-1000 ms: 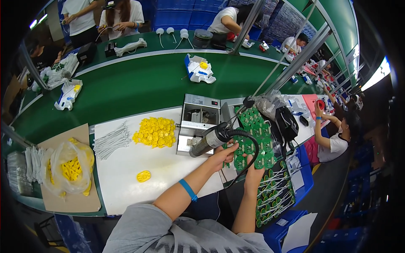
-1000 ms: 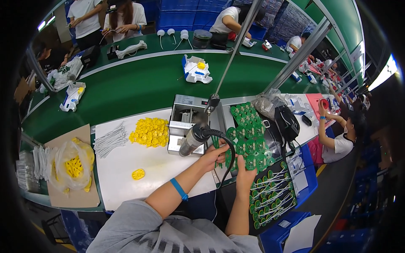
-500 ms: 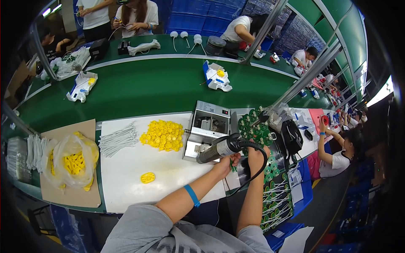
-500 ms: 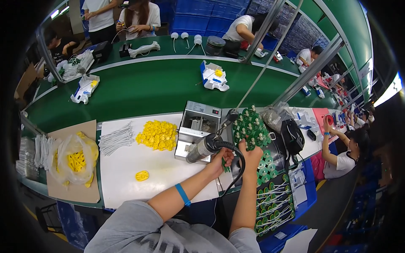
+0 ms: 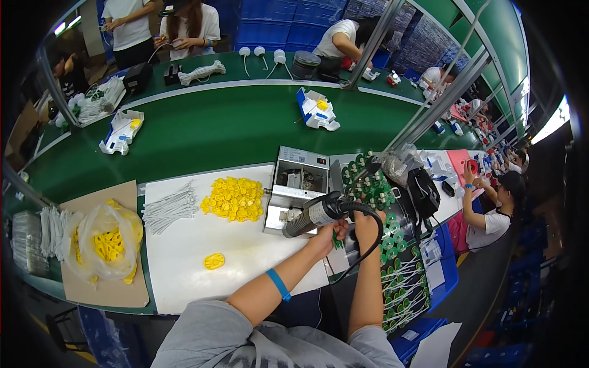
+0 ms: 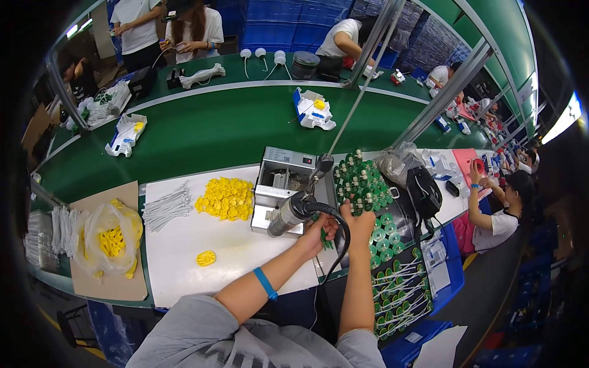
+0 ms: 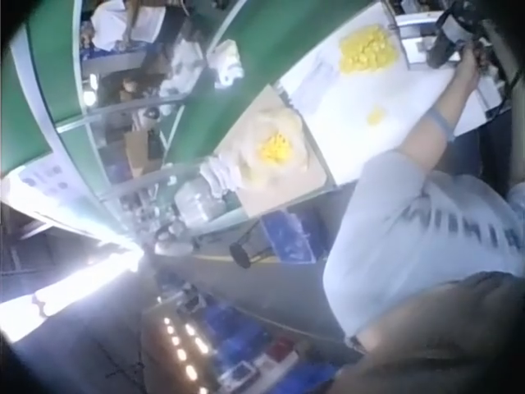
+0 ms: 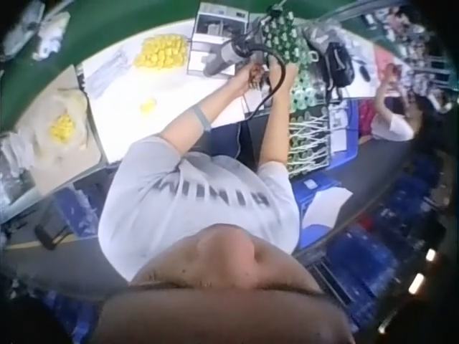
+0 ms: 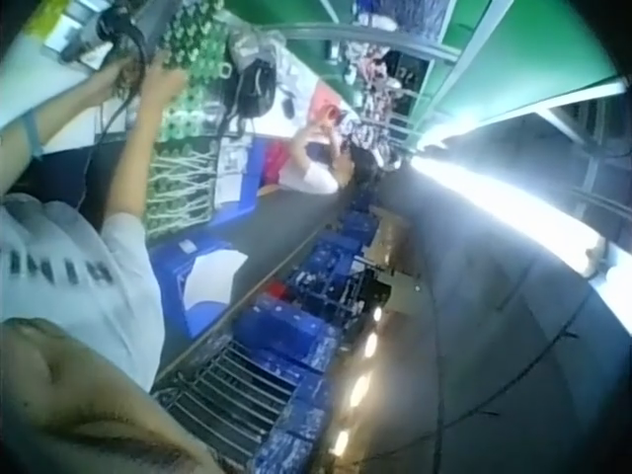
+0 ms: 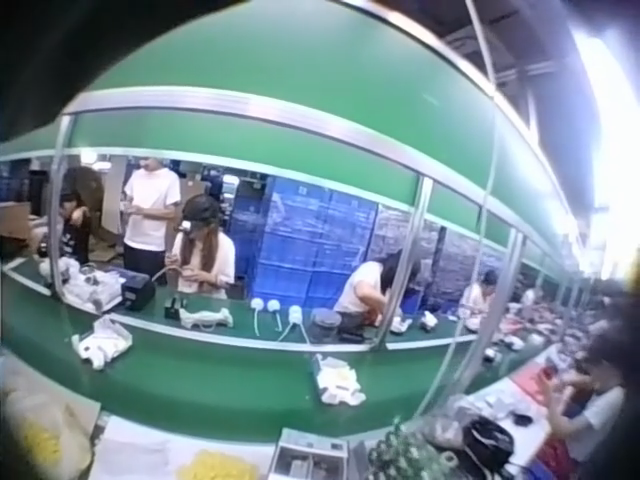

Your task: Assembling components onto LED circuit boards using an electric screwdriver.

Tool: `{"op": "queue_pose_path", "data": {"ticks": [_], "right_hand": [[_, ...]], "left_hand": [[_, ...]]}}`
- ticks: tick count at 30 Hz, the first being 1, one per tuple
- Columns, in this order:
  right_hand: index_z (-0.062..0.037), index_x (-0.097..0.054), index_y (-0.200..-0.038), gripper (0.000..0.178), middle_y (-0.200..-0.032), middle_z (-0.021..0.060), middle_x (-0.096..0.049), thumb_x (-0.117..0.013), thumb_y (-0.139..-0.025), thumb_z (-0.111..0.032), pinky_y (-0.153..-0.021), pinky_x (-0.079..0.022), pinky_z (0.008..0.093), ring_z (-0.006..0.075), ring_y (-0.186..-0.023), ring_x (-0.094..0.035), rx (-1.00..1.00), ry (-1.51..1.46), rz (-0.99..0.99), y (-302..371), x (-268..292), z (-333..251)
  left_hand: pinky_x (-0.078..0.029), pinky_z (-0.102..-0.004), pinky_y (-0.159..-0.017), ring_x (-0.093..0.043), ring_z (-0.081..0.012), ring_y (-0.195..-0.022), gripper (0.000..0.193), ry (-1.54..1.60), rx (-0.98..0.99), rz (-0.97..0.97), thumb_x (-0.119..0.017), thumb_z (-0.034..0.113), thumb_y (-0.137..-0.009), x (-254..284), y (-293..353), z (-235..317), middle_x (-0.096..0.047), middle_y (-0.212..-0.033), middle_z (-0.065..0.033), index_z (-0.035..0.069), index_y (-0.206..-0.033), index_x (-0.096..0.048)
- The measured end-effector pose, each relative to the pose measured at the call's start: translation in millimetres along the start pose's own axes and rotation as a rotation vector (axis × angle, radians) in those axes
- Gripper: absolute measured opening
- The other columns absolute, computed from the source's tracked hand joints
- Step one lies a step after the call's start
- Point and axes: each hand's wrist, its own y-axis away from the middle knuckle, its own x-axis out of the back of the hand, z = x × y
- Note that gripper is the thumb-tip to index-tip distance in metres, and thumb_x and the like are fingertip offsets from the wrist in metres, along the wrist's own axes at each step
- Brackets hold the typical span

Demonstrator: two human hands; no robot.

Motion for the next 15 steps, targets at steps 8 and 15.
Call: {"op": "queue_pose_path", "data": {"ticks": [8,15], "right_hand": [[0.002,-0.068,-0.094,0.013,-0.084,0.0067,-0.071,-0.068,-0.088,-0.01,-0.063,-0.048,0.0269,0.0122,-0.069,-0.063,-0.399,-0.462,0.177,1.2,-4.6,9.6],[0.0029,-0.068,-0.094,0.013,-0.08,0.0037,-0.069,-0.067,-0.089,-0.009,-0.063,-0.047,0.0276,0.0127,-0.067,-0.061,-0.407,-0.502,0.172,5.6,-2.9,14.2]], "left_hand": [[-0.027,-0.0204,-0.045,-0.041,-0.0058,-0.053,0.024,-0.077,0.01,-0.102,-0.05,0.03,-0.105,7.3,3.4,-1.8,-0.055,-0.079,-0.003,0.007,-0.103,-0.057],[-0.029,-0.0203,-0.047,-0.043,-0.0063,-0.057,0.029,-0.164,0.099,-0.075,-0.048,0.032,-0.105,4.6,5.3,1.6,-0.056,-0.079,-0.0038,0.005,-0.104,-0.058]]}}
